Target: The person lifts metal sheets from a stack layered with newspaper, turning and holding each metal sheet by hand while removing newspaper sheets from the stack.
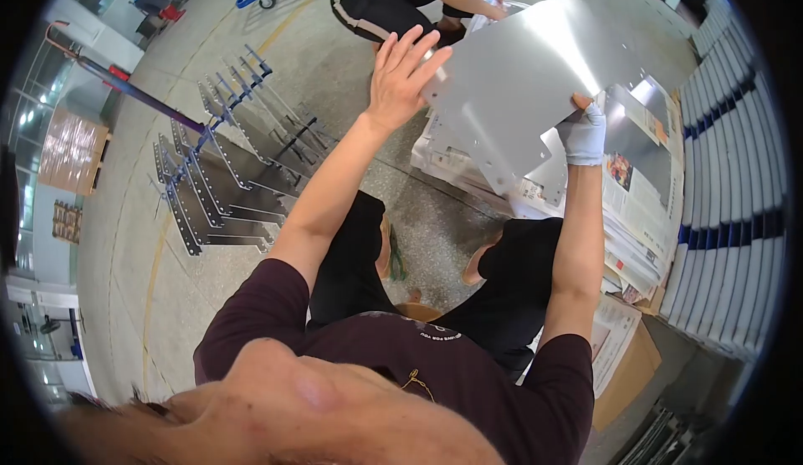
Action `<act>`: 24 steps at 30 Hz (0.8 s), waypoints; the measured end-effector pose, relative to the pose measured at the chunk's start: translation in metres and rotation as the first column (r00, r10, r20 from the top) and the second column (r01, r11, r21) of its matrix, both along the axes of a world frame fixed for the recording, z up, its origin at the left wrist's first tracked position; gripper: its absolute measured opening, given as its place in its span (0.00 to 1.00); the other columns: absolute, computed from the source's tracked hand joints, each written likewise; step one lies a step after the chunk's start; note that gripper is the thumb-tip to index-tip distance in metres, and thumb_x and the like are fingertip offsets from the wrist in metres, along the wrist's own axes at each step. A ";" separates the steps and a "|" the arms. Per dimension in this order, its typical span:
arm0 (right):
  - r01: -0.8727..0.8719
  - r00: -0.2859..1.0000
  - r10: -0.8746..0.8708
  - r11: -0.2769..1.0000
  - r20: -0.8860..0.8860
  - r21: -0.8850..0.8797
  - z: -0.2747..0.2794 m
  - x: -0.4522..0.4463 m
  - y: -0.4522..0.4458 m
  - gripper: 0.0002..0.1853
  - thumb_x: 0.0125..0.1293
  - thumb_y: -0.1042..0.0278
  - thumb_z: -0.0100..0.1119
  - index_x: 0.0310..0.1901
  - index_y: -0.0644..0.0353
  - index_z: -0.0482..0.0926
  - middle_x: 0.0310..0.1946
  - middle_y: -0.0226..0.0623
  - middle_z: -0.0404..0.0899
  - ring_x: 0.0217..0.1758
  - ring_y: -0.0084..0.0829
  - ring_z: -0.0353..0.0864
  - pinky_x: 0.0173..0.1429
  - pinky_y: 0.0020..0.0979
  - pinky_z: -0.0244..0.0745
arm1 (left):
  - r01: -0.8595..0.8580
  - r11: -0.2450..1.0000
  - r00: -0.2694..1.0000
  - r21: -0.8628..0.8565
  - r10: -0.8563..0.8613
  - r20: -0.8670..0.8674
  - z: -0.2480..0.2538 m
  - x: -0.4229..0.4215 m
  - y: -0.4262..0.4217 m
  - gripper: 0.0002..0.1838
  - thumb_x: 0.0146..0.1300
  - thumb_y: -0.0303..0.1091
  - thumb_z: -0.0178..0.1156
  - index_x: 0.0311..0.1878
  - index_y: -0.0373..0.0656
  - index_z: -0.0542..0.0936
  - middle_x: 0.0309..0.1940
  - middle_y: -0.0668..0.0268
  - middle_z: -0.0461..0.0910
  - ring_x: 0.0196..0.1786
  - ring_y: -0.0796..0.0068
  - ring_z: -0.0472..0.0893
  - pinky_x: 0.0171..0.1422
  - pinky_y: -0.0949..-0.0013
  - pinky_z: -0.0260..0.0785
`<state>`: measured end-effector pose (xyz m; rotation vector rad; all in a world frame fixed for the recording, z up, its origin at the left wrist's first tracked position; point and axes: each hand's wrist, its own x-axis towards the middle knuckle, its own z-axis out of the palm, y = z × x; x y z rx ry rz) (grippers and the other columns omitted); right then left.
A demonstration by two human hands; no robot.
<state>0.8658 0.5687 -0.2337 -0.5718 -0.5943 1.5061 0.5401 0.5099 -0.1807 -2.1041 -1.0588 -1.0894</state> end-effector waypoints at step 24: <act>-0.209 0.976 0.214 0.851 0.046 0.482 0.053 -0.046 -0.057 0.23 0.64 0.64 0.58 0.59 0.59 0.67 0.51 0.32 0.73 0.53 0.29 0.75 0.52 0.41 0.75 | 0.902 0.429 0.004 -0.041 0.086 0.996 0.025 0.091 -0.035 0.21 0.68 0.44 0.51 0.51 0.32 0.71 0.43 0.57 0.78 0.46 0.66 0.77 0.48 0.63 0.70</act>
